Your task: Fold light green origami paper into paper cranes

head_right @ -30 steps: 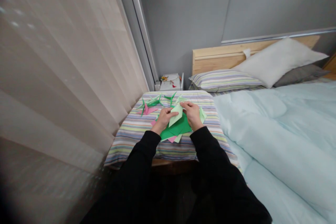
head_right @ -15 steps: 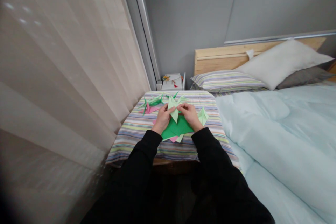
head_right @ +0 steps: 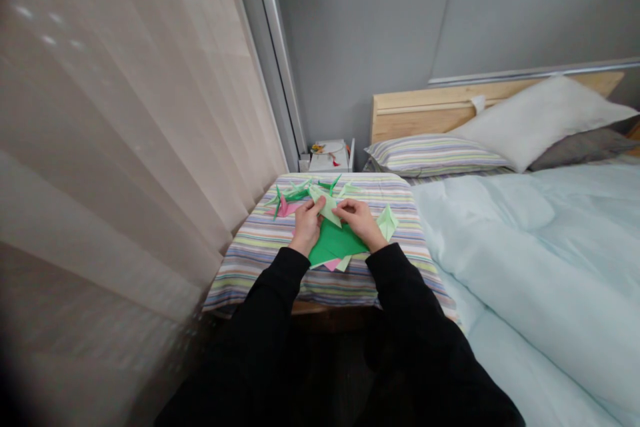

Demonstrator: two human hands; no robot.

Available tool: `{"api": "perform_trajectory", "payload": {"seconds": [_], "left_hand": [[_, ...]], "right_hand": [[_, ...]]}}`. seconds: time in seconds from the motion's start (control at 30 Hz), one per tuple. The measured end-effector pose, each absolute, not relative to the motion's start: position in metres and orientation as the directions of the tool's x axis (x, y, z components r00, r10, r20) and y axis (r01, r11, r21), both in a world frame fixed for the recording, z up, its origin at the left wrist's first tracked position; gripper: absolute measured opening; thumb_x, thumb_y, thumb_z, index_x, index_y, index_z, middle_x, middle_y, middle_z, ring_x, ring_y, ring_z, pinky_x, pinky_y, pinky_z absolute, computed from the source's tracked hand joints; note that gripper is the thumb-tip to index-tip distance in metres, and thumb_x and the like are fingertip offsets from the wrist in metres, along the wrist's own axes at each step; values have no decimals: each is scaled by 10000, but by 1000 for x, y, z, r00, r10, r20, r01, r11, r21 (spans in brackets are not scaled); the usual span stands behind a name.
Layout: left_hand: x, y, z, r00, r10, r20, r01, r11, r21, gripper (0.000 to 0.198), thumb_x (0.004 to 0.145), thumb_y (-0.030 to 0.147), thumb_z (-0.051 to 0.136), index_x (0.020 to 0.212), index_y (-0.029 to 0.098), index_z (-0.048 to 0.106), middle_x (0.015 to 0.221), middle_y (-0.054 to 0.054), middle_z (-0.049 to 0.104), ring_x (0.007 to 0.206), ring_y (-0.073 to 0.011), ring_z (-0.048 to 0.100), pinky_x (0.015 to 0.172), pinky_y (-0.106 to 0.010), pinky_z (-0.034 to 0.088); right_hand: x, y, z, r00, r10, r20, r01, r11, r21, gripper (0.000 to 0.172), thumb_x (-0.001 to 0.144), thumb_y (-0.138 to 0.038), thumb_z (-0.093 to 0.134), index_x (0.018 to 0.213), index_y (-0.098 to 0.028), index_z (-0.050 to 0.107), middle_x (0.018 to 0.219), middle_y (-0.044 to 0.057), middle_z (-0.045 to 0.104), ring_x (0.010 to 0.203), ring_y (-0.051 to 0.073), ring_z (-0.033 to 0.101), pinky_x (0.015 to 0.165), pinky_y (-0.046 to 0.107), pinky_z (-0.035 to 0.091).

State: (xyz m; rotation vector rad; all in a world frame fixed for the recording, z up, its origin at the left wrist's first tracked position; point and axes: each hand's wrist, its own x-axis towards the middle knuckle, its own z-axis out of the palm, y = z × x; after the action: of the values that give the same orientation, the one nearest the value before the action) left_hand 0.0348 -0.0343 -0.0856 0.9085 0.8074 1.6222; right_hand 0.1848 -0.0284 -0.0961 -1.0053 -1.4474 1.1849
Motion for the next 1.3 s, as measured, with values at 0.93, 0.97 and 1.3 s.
{"api": "perform_trajectory", "payload": {"seconds": [0.93, 0.97, 1.3], "left_hand": [[37, -40, -81, 20, 986, 165, -445, -139, 885, 410, 630, 429, 894, 781, 178, 608, 716, 30, 616, 678, -117, 587, 692, -261, 496], [37, -42, -80, 38, 986, 163, -448, -129, 885, 408, 642, 446, 887, 785, 175, 618, 729, 22, 627, 688, -122, 597, 694, -264, 505], [35, -40, -82, 59, 992, 110, -445, -73, 892, 512, 554, 337, 954, 920, 166, 640, 717, 2, 707, 684, -159, 675, 739, -310, 541]], "right_hand": [[183, -34, -85, 39, 912, 409, 3, 409, -913, 292, 712, -423, 843, 678, -216, 639, 701, -11, 633, 718, 181, 591, 739, 332, 501], [183, -34, -84, 50, 903, 427, 5, 427, -904, 285, 700, -423, 839, 670, -221, 640, 733, -2, 648, 765, 194, 604, 778, 341, 497], [185, -27, -92, 35, 910, 414, 61, 411, -910, 250, 897, -392, 740, 829, -166, 658, 797, -8, 657, 739, 145, 629, 742, 322, 552]]}}
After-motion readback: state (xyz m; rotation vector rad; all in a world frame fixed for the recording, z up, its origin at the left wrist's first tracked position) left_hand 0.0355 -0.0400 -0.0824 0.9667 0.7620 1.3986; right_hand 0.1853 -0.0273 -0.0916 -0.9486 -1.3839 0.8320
